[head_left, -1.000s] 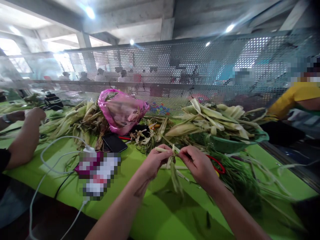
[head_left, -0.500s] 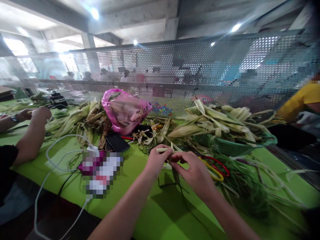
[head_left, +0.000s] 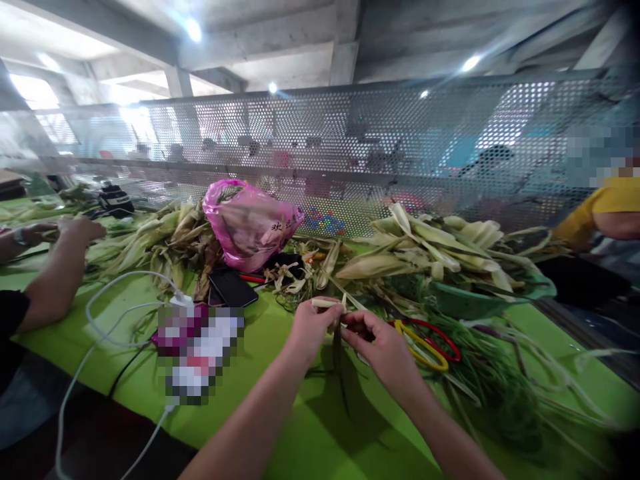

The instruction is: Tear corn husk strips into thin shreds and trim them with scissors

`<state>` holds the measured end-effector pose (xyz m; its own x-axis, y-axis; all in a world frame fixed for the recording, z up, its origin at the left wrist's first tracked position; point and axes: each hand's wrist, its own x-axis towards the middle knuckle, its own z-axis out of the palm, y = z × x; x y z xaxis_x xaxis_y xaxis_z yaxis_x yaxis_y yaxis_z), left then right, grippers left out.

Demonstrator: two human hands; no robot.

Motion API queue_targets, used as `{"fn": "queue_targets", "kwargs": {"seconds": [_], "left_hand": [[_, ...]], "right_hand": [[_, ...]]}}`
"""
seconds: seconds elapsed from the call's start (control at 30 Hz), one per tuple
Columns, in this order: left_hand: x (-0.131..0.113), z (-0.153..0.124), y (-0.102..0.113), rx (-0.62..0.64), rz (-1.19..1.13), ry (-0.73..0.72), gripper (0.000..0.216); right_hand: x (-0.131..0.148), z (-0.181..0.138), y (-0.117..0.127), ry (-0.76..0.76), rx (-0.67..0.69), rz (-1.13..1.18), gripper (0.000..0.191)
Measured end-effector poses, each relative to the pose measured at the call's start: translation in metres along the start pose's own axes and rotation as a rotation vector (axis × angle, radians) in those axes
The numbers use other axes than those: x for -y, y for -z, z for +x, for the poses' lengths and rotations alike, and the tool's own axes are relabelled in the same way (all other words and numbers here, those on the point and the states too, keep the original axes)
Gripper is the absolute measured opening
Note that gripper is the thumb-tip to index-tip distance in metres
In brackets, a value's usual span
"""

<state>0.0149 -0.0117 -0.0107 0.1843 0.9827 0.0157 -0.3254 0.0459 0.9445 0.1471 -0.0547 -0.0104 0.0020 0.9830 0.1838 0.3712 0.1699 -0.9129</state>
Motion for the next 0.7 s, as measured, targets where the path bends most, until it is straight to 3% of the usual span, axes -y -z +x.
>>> {"fn": "queue_targets", "kwargs": {"seconds": [0.47,0.7], "left_hand": [[0.0025,-0.0051,-0.0030,0.094,-0.003,0.121,0.036],[0.0064,-0.0001,-0.0026,0.038,-0.038,0.039,0.038]], "right_hand": [[0.0008,-0.0008,0.0027,0.041,-0.080,-0.099,0.021],[-0.0010,0.0004,0.0073,0.078,-0.013,-0.237,0.019]]}}
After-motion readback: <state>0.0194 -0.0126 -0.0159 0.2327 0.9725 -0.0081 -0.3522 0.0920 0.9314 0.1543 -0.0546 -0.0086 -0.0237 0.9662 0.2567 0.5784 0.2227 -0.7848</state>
